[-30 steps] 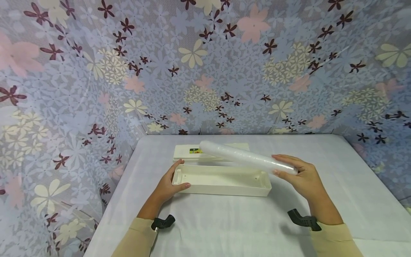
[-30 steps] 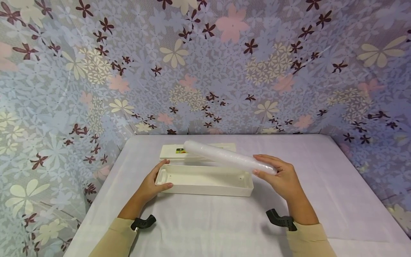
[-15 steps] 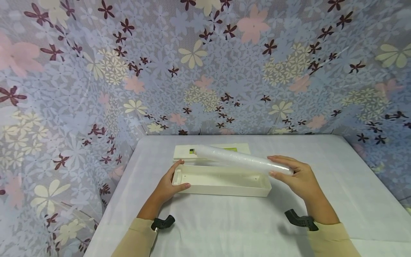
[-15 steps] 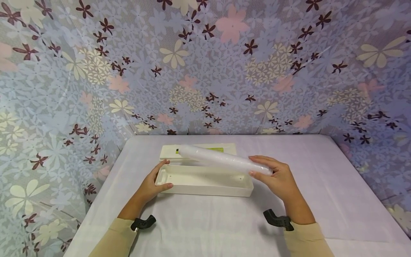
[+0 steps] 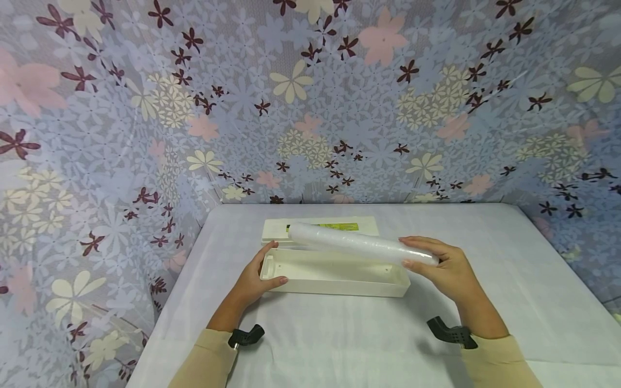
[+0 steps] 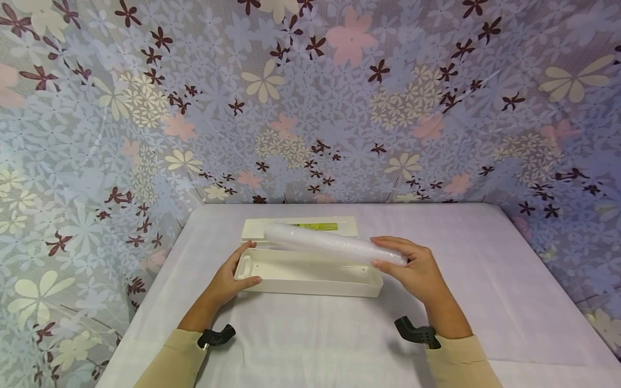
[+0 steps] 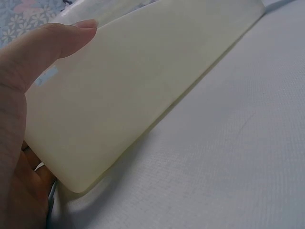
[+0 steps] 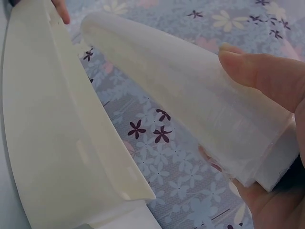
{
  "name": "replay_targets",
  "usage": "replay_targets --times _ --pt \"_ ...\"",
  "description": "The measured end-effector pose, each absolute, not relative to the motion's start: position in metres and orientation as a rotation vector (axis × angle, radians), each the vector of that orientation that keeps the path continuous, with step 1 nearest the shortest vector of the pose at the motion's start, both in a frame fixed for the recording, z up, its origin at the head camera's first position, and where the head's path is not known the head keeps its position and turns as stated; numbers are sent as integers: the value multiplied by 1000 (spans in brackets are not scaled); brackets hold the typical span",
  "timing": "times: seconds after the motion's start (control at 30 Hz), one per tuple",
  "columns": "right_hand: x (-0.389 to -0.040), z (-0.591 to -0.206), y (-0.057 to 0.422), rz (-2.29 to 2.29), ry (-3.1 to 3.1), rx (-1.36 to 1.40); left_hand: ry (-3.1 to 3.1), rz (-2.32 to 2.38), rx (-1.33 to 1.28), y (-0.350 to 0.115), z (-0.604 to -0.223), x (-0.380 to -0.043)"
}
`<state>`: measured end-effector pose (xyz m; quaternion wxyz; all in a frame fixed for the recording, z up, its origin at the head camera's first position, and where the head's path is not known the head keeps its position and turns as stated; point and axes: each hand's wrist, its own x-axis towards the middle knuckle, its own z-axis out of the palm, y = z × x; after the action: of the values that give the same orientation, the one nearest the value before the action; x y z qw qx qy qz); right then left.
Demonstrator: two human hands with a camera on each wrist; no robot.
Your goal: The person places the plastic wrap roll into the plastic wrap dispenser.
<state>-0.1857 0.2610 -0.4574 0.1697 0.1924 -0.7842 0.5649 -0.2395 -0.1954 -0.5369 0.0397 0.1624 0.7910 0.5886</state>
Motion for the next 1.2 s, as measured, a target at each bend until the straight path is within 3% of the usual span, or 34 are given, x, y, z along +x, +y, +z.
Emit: replay_targets --times 1.2 --pt "-189 -463 254 1661 -2219 675 2442 1776 474 -195 -537 -239"
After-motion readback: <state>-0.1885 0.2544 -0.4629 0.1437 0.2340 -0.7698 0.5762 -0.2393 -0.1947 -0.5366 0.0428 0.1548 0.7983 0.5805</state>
